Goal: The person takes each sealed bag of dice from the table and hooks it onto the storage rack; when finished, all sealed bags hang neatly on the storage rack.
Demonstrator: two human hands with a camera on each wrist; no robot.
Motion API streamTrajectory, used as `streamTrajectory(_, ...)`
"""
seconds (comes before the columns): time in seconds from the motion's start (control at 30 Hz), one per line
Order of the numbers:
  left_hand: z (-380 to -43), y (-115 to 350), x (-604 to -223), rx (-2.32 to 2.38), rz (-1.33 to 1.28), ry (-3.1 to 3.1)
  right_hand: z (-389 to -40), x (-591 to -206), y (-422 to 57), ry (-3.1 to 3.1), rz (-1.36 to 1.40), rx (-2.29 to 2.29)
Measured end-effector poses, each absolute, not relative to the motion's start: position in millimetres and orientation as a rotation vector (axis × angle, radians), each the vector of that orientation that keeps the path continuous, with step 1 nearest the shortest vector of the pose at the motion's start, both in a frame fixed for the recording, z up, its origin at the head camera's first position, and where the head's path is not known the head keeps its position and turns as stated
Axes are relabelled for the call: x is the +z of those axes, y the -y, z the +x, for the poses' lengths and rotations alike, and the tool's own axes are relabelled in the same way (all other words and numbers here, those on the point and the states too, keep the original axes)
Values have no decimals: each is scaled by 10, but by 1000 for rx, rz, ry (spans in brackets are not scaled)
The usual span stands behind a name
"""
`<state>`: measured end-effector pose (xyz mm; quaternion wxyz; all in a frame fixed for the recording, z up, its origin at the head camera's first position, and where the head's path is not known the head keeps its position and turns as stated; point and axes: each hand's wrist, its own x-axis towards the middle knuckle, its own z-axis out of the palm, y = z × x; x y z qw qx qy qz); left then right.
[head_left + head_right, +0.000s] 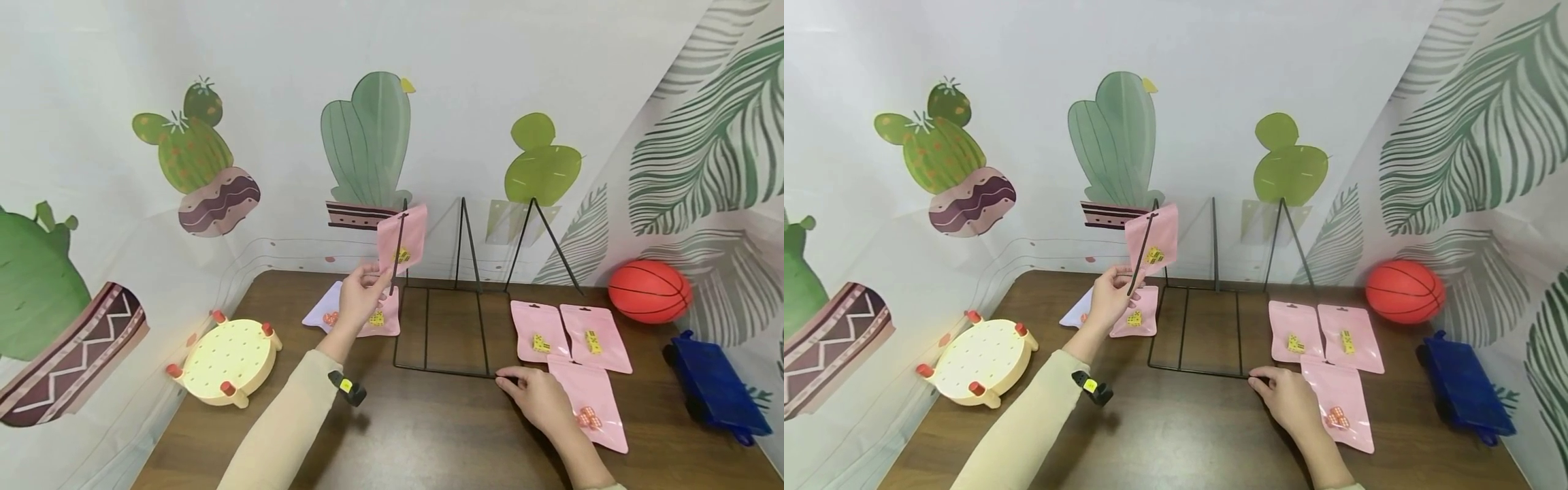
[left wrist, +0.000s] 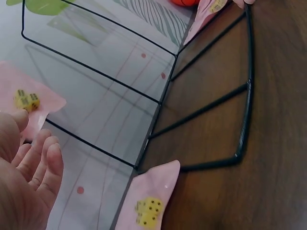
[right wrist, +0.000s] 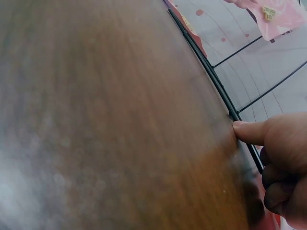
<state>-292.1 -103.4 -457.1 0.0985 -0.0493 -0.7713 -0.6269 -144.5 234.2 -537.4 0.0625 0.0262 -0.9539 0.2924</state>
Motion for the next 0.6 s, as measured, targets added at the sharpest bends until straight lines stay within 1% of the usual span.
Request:
streamTrajectory(0.27, -2808, 1182, -4745, -1642, -160, 2361, -1442, -5360, -2338, 2890, 83, 878)
streamTrajectory(0.6, -2686, 1339, -4938, -1250, -45, 2537, -1433, -5351, -2344, 2889, 97, 884)
